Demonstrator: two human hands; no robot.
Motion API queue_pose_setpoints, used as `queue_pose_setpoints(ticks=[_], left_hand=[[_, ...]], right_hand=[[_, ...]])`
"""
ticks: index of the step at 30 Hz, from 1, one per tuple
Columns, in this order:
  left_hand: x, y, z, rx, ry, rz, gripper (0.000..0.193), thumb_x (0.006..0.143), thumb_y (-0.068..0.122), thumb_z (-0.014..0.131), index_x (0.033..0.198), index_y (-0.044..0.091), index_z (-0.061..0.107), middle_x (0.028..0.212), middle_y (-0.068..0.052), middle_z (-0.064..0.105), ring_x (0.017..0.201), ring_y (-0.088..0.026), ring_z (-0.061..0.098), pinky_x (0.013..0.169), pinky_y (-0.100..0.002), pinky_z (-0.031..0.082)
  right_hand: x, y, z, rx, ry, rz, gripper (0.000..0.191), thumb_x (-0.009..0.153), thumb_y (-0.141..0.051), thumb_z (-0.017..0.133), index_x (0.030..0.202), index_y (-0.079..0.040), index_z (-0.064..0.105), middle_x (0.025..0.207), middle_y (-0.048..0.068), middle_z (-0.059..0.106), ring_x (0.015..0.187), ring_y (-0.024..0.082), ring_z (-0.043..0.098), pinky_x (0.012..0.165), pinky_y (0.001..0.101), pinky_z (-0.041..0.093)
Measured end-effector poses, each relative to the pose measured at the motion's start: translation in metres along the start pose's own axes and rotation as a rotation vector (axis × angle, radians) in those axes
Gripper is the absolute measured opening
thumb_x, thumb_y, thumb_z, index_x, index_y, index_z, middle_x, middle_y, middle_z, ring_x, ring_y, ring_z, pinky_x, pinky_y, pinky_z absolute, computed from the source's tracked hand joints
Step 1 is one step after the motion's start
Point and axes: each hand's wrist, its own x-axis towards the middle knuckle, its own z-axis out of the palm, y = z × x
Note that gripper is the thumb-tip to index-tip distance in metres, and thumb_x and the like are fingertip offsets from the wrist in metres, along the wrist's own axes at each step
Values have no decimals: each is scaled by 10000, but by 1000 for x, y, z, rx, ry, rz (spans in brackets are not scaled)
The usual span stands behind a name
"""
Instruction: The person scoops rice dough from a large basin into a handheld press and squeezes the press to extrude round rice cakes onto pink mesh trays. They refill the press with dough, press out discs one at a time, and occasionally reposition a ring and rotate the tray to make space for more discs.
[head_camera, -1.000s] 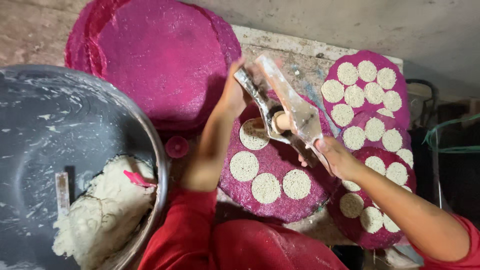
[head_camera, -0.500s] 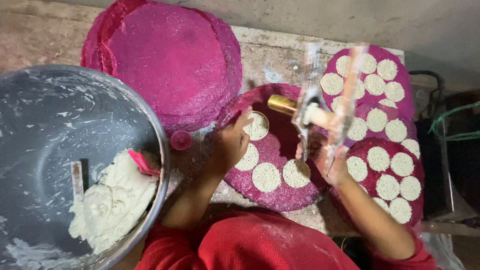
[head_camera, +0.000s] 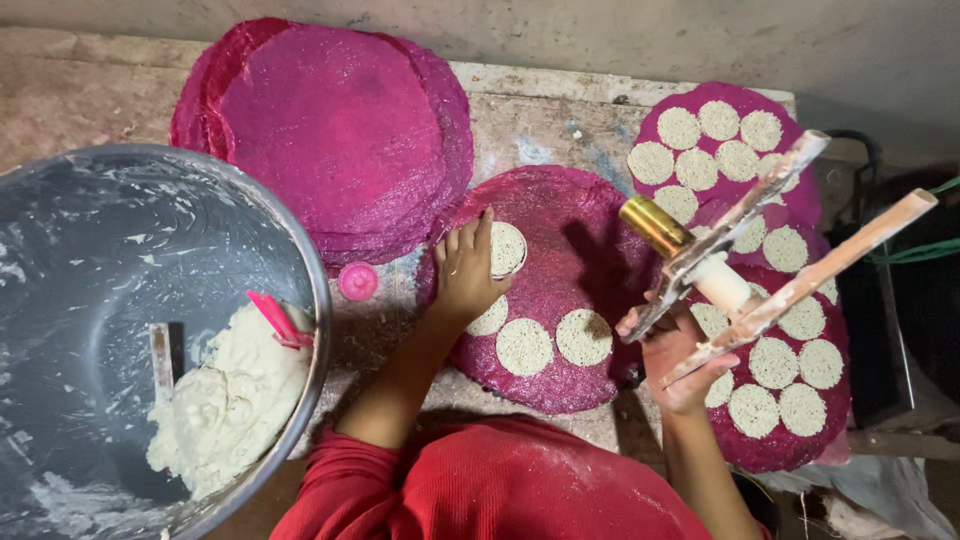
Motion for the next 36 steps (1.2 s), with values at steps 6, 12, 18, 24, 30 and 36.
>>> queue_pose_setpoints(ticks=[6, 12, 18, 24, 30, 36], left_hand=[[25, 20, -13, -18, 95, 99, 1192, 702, 432, 912, 1597, 70, 213, 1474, -213, 441, 1359, -372, 385, 1144, -583, 237], [102, 26, -14, 119, 116, 125, 1080, 703, 593, 855, 1494, 51, 359, 1501, -169, 466, 1306, -369, 430, 1086, -535, 326], [125, -33, -22, -491, -301, -210, 396, 997, 288, 637, 1287, 20, 668, 1122, -161, 723, 990, -273, 687, 894, -460, 527], [61, -62, 2, -1239, -108, -456, 383, 990, 102, 559, 1367, 49, 604, 1212, -154, 706, 1048, -251, 672, 931, -429, 549], [-57, -71, 55, -1488, 202, -217, 486, 989, 13, 568, 1467, 26, 485, 1387, -136, 625, 1252, -252, 588, 1102, -393, 449], [-97, -57, 43, -393, 543, -137, 912, 761, 141, 854, 1505, 21, 341, 1473, -237, 340, 1401, -398, 327, 1166, -572, 273]], right_hand=[[-13, 1, -13, 28, 72, -53, 1294, 731, -1007, 441, 1459, 63, 434, 1164, 199, 608, 1110, 317, 590, 1024, 495, 465], [-30, 5, -35, 8, 90, -148, 1295, 746, -989, 443, 1549, 27, 393, 1274, 178, 566, 1152, 307, 566, 1032, 507, 458], [-65, -4, -48, 27, 142, -206, 1318, 735, -970, 469, 1587, 29, 348, 1382, 183, 553, 1183, 323, 563, 1055, 521, 450], [-78, -9, -42, -85, 298, -229, 1325, 723, -983, 455, 1587, 13, 325, 1410, 141, 530, 1211, 284, 554, 1041, 501, 448], [-62, -5, -33, 93, 140, -212, 1248, 763, -965, 477, 1531, 17, 406, 1335, 126, 579, 1125, 268, 567, 1051, 497, 463], [-51, -6, -12, 156, 28, -161, 1217, 771, -962, 486, 1509, 4, 436, 1179, 127, 609, 1070, 265, 561, 992, 450, 446]])
